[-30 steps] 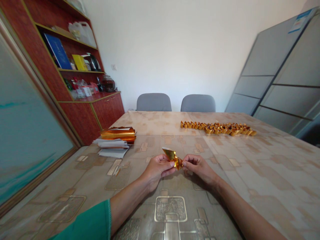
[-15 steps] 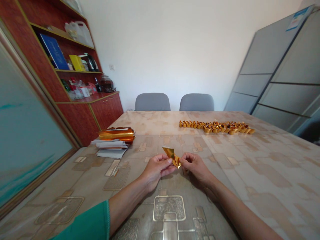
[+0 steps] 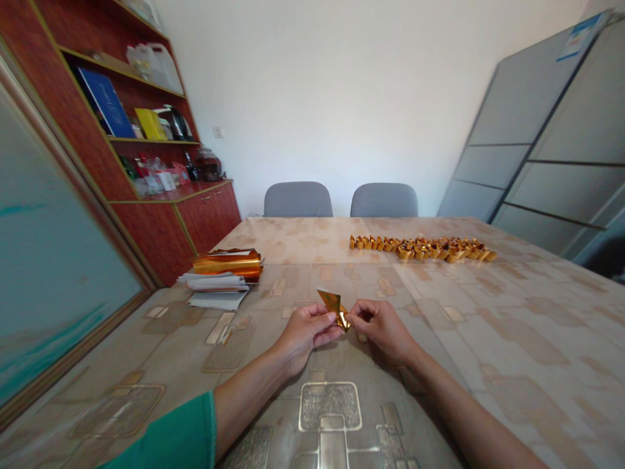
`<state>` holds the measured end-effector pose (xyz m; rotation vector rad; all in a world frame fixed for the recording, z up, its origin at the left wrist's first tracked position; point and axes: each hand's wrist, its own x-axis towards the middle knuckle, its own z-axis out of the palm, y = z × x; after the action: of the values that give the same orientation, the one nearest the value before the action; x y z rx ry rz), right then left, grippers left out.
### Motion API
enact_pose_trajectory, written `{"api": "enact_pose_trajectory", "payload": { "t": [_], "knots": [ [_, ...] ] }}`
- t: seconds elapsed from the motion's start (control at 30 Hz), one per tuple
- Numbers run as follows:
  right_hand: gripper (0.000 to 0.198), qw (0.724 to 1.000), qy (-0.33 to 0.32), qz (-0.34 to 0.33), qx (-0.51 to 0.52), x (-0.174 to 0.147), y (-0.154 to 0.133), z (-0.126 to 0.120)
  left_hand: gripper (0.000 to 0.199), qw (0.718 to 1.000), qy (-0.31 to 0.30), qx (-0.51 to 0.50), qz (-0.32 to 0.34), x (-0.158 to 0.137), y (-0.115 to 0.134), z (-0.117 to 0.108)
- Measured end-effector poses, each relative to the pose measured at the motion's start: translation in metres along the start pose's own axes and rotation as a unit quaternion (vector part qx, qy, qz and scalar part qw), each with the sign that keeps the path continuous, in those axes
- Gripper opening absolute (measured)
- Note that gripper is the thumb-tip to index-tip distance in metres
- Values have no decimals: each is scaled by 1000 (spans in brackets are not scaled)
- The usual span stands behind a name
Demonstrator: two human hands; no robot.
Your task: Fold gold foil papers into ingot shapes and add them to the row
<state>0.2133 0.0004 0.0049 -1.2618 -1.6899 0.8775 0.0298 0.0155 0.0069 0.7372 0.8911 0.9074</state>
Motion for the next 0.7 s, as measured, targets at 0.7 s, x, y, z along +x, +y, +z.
{"api": "enact_pose_trajectory", "payload": {
  "t": [0.7],
  "knots": [
    [24,982,7,-83,-167,1,0,5,10,1000,12,12,0,0,-7,3]
  ]
}}
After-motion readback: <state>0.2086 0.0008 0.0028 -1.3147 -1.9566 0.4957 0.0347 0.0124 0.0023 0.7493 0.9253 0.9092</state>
